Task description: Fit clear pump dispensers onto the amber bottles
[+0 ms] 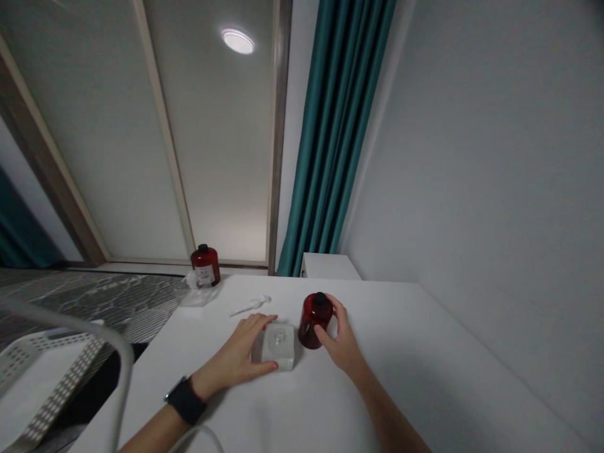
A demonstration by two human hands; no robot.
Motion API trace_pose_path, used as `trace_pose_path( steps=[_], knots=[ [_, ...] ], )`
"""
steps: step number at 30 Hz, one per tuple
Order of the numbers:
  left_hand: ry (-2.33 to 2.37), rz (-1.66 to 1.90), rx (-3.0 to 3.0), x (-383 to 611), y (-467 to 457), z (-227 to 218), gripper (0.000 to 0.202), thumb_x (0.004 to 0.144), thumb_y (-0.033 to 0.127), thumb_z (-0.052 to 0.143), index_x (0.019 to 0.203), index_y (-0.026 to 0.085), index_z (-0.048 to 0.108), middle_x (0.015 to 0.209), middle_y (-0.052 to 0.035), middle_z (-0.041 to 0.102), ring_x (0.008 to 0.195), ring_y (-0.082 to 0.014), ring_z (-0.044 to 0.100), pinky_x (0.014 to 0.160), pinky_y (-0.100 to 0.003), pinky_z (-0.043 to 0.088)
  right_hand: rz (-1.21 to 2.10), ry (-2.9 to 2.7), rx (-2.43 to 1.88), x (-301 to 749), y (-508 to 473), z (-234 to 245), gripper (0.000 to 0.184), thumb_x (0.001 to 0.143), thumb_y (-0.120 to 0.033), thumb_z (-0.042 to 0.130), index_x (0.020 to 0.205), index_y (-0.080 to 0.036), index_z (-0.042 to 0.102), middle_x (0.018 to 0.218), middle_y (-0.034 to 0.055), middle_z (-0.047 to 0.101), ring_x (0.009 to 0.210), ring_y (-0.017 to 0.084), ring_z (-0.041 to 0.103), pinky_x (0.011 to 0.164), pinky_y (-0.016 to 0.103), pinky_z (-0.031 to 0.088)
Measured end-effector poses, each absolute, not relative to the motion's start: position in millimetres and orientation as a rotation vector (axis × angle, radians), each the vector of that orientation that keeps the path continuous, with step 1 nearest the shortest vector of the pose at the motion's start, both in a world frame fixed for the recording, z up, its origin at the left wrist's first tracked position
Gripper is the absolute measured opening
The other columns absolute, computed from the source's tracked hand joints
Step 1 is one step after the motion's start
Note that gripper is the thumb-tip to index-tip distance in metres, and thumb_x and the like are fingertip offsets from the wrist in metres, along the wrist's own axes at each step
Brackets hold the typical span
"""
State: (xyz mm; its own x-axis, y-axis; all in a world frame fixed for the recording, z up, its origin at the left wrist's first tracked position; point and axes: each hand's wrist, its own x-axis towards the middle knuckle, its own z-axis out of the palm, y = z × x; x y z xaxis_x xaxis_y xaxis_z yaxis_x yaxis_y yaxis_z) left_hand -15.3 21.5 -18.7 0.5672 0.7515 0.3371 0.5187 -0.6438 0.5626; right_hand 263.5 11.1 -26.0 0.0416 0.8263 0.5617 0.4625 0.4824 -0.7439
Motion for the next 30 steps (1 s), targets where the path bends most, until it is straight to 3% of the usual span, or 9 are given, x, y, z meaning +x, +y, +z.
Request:
trace_pose_path(
  steps=[7,14,30],
  knots=[
    [1.06,0.793,2.426,-12,18,-19,0.064,0.079,0.041,0.075,0.134,0.022,0.05,0.124,-0.012,0.061,0.113,-0.0328,0.057,0.098,-0.047,0.047,0.446,-1.613,-1.099,260,10,-28,0.079,0.076,-0.019,0.066,0.147,-0.024,0.033,0.147,0.0125,0.041,0.138,0.03,0.042,0.114,0.053,0.039],
    [1.082,0.778,2.404,-12,20,-25,0.064,0.079,0.038,0.075,0.136,0.022,0.049,0.128,-0.0121,0.06,0.118,-0.0336,0.055,0.102,-0.048,0.043,0.276,-1.581,-1.109,261,13,-27,0.067,0.071,-0.019,0.075,0.132,-0.023,0.049,0.131,0.0117,0.051,0.125,0.032,0.05,0.11,0.054,0.042],
    [1.121,0.724,2.398,-10,19,-21,0.068,0.078,0.033,0.079,0.137,0.022,0.047,0.127,-0.0114,0.059,0.116,-0.0325,0.054,0.101,-0.047,0.042,0.487,-1.661,-1.139,272,34,-28,0.07,0.079,-0.022,0.069,0.143,-0.024,0.041,0.145,0.0116,0.051,0.134,0.03,0.047,0.113,0.053,0.037]
  ],
)
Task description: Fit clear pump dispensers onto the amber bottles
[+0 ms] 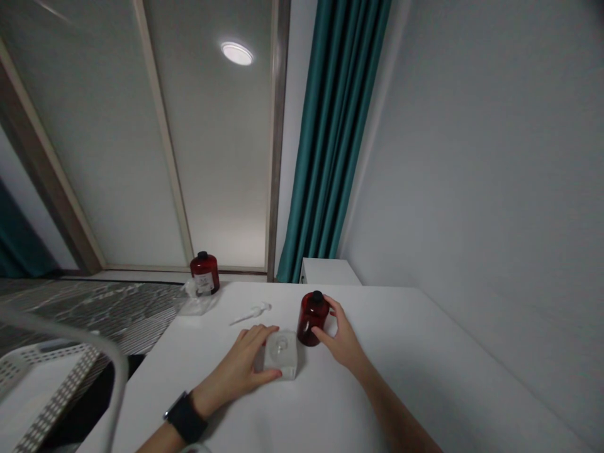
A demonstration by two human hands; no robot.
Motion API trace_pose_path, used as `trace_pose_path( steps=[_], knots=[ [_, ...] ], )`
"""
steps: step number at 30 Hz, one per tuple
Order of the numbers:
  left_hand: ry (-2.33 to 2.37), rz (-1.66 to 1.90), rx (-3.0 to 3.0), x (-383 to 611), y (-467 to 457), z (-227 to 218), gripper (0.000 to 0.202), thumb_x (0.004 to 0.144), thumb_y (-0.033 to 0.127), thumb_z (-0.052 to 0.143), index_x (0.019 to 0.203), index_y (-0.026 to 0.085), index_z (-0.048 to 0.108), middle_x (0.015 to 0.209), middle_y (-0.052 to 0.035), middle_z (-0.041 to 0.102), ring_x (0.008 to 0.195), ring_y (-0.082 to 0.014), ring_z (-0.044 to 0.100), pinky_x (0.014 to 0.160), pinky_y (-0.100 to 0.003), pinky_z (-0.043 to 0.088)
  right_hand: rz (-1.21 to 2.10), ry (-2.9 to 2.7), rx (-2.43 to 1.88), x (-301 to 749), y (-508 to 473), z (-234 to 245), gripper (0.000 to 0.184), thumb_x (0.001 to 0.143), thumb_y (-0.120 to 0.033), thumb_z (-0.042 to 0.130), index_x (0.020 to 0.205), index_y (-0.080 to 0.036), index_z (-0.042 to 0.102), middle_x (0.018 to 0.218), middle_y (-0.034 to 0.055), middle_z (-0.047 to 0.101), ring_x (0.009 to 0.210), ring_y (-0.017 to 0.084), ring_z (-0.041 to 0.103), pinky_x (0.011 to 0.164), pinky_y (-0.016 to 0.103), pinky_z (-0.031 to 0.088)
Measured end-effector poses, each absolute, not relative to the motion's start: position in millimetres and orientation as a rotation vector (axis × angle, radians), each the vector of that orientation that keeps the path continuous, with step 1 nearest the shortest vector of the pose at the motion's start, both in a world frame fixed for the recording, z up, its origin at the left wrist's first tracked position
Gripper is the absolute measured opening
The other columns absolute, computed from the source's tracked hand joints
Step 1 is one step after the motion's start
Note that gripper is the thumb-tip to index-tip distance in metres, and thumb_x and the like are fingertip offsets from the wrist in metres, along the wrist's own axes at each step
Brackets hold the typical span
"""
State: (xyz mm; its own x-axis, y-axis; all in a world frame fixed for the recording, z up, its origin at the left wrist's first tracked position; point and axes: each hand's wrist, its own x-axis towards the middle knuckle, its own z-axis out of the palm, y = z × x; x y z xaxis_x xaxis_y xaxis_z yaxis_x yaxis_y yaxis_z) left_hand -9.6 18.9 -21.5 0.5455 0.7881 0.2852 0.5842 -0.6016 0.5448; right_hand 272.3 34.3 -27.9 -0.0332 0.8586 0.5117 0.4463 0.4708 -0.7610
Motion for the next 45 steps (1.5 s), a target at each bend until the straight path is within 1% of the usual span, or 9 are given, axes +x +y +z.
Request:
trace_pose_path(
  steps=[8,13,19,29,35,38,41,43,45],
  knots=[
    [1.119,0.719,2.377,-9,19,-26,0.075,0.073,0.033,0.083,0.139,0.025,0.047,0.125,-0.01,0.059,0.114,-0.0318,0.052,0.1,-0.045,0.042,0.554,-1.69,-1.14,284,74,-23,0.07,0.077,-0.027,0.071,0.141,-0.027,0.042,0.146,0.0104,0.051,0.133,0.03,0.049,0.111,0.055,0.038],
    [1.153,0.665,2.343,-7,17,-20,0.075,0.073,0.03,0.083,0.138,0.022,0.047,0.127,-0.0112,0.058,0.116,-0.0329,0.051,0.103,-0.048,0.041,0.569,-1.666,-1.148,286,105,-26,0.071,0.077,-0.029,0.07,0.142,-0.028,0.041,0.145,0.0114,0.052,0.132,0.031,0.051,0.106,0.055,0.043],
    [1.154,0.625,2.306,-6,14,-12,0.075,0.074,0.033,0.083,0.139,0.022,0.047,0.129,-0.012,0.058,0.115,-0.0324,0.052,0.101,-0.047,0.042,0.585,-1.644,-1.161,286,126,-28,0.072,0.08,-0.033,0.066,0.147,-0.03,0.037,0.151,0.0122,0.047,0.133,0.031,0.051,0.1,0.053,0.049],
    [1.128,0.681,2.342,-8,16,-24,0.076,0.074,0.035,0.082,0.14,0.024,0.047,0.129,-0.0113,0.058,0.115,-0.0323,0.053,0.101,-0.047,0.042,0.618,-1.617,-1.179,289,135,-35,0.081,0.081,-0.036,0.066,0.153,-0.031,0.03,0.158,0.0104,0.04,0.138,0.031,0.047,0.1,0.052,0.05],
    [1.145,0.638,2.353,-7,17,-18,0.076,0.074,0.035,0.081,0.14,0.023,0.046,0.129,-0.0125,0.059,0.117,-0.0342,0.053,0.103,-0.049,0.041,0.578,-1.546,-1.241,297,125,-50,0.092,0.076,-0.043,0.07,0.155,-0.024,0.025,0.156,0.0184,0.041,0.139,0.032,0.046,0.096,0.051,0.053],
    [1.168,0.609,2.335,-6,15,-13,0.075,0.075,0.036,0.081,0.14,0.022,0.047,0.129,-0.0134,0.059,0.113,-0.0338,0.054,0.1,-0.048,0.043,0.5,-1.479,-1.292,303,114,-54,0.08,0.08,-0.045,0.065,0.15,-0.02,0.034,0.143,0.0207,0.053,0.127,0.031,0.057,0.09,0.048,0.056],
    [1.132,0.613,2.321,-8,12,-10,0.078,0.076,0.044,0.08,0.142,0.021,0.045,0.131,-0.014,0.057,0.113,-0.0338,0.054,0.1,-0.048,0.044,0.414,-1.429,-1.325,306,99,-53,0.055,0.089,-0.044,0.052,0.137,-0.016,0.05,0.119,0.0186,0.066,0.103,0.027,0.067,0.084,0.045,0.056],
    [1.074,0.671,2.315,-11,12,-9,0.072,0.085,0.048,0.069,0.146,0.022,0.041,0.133,-0.0141,0.056,0.112,-0.0317,0.055,0.1,-0.048,0.044,0.378,-1.434,-1.33,303,88,-49,0.043,0.092,-0.042,0.048,0.125,-0.017,0.059,0.104,0.0147,0.07,0.094,0.025,0.067,0.082,0.042,0.056],
    [1.059,0.78,2.294,-16,15,-8,0.058,0.097,0.044,0.051,0.148,0.022,0.038,0.13,-0.0135,0.058,0.108,-0.0277,0.058,0.099,-0.046,0.045,0.383,-1.49,-1.324,295,76,-43,0.034,0.093,-0.04,0.05,0.113,-0.017,0.066,0.093,0.0111,0.072,0.083,0.024,0.067,0.078,0.04,0.055]
  ],
)
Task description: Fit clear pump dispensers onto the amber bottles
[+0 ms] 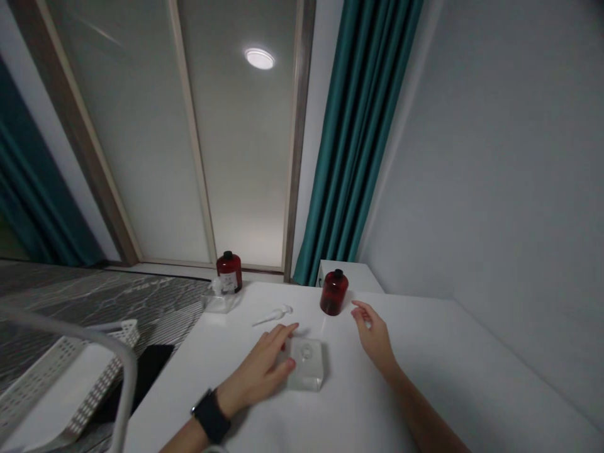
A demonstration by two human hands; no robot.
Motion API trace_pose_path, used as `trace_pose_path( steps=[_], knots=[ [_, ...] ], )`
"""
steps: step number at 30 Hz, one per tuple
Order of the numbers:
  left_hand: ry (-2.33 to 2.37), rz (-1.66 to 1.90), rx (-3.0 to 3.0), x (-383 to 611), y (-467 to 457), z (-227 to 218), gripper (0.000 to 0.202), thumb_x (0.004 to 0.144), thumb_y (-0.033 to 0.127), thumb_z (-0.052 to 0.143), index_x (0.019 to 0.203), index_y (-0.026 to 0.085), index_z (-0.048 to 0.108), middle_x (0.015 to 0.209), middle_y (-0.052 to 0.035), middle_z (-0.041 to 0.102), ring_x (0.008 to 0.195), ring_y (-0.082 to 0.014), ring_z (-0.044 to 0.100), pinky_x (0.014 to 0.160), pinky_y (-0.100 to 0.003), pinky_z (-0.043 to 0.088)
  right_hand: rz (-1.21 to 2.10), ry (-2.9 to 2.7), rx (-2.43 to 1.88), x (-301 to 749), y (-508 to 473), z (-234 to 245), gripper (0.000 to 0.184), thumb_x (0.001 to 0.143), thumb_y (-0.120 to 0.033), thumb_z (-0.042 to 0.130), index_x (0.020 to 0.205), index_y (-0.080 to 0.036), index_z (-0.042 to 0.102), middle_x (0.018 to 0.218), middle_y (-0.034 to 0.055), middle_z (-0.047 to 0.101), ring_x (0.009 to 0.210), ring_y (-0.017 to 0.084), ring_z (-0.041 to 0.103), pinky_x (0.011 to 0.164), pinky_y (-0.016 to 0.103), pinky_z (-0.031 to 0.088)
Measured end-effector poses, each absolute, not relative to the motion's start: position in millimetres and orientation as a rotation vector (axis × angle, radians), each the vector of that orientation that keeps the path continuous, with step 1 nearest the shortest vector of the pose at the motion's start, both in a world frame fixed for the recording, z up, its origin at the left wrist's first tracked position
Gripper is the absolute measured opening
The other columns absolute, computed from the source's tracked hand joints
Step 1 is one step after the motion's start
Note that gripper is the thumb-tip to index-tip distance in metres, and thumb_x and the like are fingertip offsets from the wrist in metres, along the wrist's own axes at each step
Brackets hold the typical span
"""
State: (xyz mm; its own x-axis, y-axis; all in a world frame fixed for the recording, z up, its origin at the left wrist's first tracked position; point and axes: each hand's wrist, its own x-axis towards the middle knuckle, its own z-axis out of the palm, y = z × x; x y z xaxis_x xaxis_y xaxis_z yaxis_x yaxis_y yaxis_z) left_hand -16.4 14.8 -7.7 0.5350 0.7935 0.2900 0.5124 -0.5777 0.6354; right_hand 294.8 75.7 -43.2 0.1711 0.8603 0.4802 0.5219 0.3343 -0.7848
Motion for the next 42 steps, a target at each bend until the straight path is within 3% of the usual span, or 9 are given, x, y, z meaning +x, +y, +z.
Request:
trace_pose_path(
  steps=[3,5,8,18,26,37,42],
  knots=[
    [1.226,0.938,2.28,-26,24,-5,0.041,0.1,0.036,0.042,0.138,0.021,0.05,0.119,-0.0117,0.063,0.101,-0.025,0.06,0.095,-0.043,0.047,0.425,-1.629,-1.269,274,58,-35,0.028,0.093,-0.035,0.05,0.106,-0.019,0.07,0.081,0.0072,0.072,0.073,0.023,0.066,0.069,0.035,0.054],
    [1.4,0.967,2.316,-33,31,-5,0.031,0.097,0.033,0.048,0.122,0.02,0.062,0.108,-0.0106,0.066,0.099,-0.0264,0.061,0.09,-0.043,0.048,0.445,-1.727,-1.207,260,48,-31,0.025,0.091,-0.03,0.051,0.102,-0.021,0.071,0.081,0.0058,0.073,0.074,0.022,0.067,0.074,0.036,0.054],
    [1.569,0.956,2.37,-43,41,-9,0.024,0.093,0.027,0.052,0.111,0.019,0.067,0.103,-0.01,0.066,0.1,-0.0281,0.06,0.087,-0.044,0.047,0.46,-1.836,-1.127,245,38,-28,0.024,0.09,-0.026,0.05,0.098,-0.024,0.073,0.09,0.0064,0.075,0.085,0.024,0.068,0.082,0.038,0.053],
    [1.779,0.972,2.407,-43,51,-29,0.028,0.089,0.024,0.055,0.115,0.02,0.064,0.107,-0.0092,0.062,0.102,-0.028,0.055,0.089,-0.045,0.047,0.45,-2.0,-1.07,241,35,-32,0.032,0.096,-0.02,0.041,0.108,-0.025,0.07,0.102,0.0064,0.076,0.095,0.024,0.068,0.087,0.041,0.053],
    [1.898,0.781,2.417,-42,56,-26,0.038,0.09,0.029,0.056,0.126,0.014,0.06,0.12,-0.0138,0.059,0.112,-0.0313,0.052,0.094,-0.046,0.045,0.435,-2.007,-1.076,242,36,-32,0.033,0.096,-0.02,0.04,0.111,-0.025,0.069,0.104,0.0064,0.075,0.098,0.023,0.068,0.09,0.041,0.053],
    [1.851,0.618,2.483,-39,77,-13,0.014,0.089,0.026,0.059,0.094,0.018,0.07,0.105,-0.0119,0.065,0.104,-0.0315,0.056,0.087,-0.043,0.043,0.399,-1.973,-1.092,246,39,-35,0.031,0.094,-0.021,0.043,0.11,-0.026,0.069,0.105,0.0056,0.075,0.097,0.024,0.068,0.088,0.041,0.054],
    [1.826,0.683,2.49,-44,73,-14,0.016,0.092,0.026,0.057,0.099,0.017,0.068,0.107,-0.0112,0.064,0.106,-0.0305,0.056,0.09,-0.044,0.044,0.391,-1.96,-1.101,248,39,-36,0.03,0.094,-0.021,0.044,0.109,-0.025,0.069,0.105,0.0062,0.075,0.096,0.025,0.068,0.088,0.041,0.053]
  ],
)
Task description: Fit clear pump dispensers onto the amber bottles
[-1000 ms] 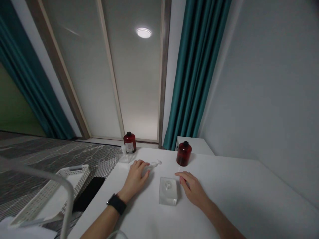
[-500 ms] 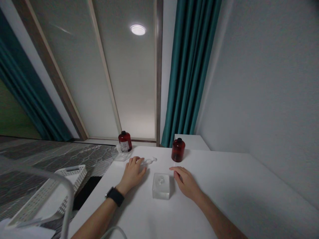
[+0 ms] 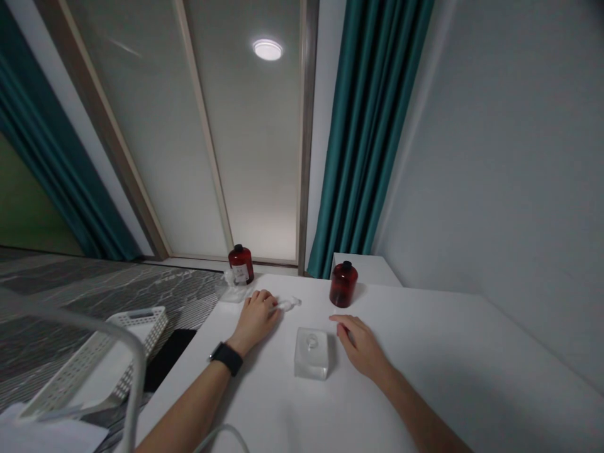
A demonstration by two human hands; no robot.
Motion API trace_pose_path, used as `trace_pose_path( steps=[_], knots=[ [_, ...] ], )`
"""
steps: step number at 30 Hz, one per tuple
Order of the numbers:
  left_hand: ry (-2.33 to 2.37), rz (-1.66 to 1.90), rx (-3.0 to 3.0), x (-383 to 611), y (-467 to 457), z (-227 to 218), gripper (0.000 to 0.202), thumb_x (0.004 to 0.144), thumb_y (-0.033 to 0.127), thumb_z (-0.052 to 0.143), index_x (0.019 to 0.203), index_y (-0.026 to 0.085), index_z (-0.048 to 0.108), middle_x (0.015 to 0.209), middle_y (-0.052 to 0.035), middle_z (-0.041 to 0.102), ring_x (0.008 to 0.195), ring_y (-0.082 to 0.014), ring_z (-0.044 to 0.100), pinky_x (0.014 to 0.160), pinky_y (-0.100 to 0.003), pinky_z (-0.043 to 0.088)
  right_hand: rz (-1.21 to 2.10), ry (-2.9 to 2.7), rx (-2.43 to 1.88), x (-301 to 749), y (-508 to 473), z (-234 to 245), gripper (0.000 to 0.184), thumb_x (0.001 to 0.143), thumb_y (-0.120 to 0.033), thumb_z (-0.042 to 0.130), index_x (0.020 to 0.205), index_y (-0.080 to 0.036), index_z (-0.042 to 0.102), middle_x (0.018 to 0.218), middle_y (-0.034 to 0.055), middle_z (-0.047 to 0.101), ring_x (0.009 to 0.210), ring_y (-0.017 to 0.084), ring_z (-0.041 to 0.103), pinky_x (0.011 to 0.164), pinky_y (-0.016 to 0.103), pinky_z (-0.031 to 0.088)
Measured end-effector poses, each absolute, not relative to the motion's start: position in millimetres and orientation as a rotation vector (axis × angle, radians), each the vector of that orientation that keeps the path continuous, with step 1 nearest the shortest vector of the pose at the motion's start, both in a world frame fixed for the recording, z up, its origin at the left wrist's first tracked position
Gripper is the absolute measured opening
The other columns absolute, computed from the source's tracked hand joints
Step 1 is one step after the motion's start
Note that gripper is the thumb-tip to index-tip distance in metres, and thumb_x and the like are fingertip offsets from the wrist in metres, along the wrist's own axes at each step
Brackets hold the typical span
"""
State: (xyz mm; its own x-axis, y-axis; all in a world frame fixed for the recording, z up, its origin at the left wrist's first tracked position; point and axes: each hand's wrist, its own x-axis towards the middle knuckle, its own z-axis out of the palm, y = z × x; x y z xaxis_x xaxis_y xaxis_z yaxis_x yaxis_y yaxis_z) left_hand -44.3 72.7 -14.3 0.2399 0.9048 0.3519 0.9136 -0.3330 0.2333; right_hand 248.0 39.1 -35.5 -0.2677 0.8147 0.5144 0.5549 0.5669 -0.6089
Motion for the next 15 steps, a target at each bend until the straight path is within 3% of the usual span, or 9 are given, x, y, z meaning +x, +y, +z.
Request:
trace_pose_path(
  steps=[8,11,15],
  knots=[
    [-1.443,-1.079,-2.391,-38,49,6,0.016,0.099,0.029,0.052,0.107,0.02,0.064,0.112,-0.01,0.059,0.105,-0.0268,0.056,0.091,-0.043,0.045,0.372,-1.893,-1.127,243,33,-29,0.028,0.095,-0.025,0.045,0.111,-0.024,0.067,0.089,0.0063,0.072,0.086,0.024,0.066,0.082,0.037,0.052],
    [-1.349,-1.212,-2.408,-26,39,9,0.016,0.1,0.029,0.052,0.11,0.021,0.062,0.114,-0.0098,0.058,0.108,-0.0257,0.055,0.094,-0.042,0.047,0.467,-1.801,-1.103,238,31,-26,0.028,0.096,-0.029,0.045,0.119,-0.022,0.061,0.082,0.0036,0.069,0.08,0.021,0.066,0.08,0.034,0.052],
    [-1.163,-1.324,-2.432,-12,27,8,0.014,0.1,0.027,0.052,0.111,0.022,0.059,0.114,-0.0096,0.058,0.108,-0.0247,0.056,0.092,-0.041,0.05,0.7,-1.652,-1.001,230,27,-23,0.035,0.097,-0.036,0.048,0.129,-0.021,0.05,0.088,0.0035,0.072,0.087,0.021,0.068,0.085,0.034,0.051]
  ],
)
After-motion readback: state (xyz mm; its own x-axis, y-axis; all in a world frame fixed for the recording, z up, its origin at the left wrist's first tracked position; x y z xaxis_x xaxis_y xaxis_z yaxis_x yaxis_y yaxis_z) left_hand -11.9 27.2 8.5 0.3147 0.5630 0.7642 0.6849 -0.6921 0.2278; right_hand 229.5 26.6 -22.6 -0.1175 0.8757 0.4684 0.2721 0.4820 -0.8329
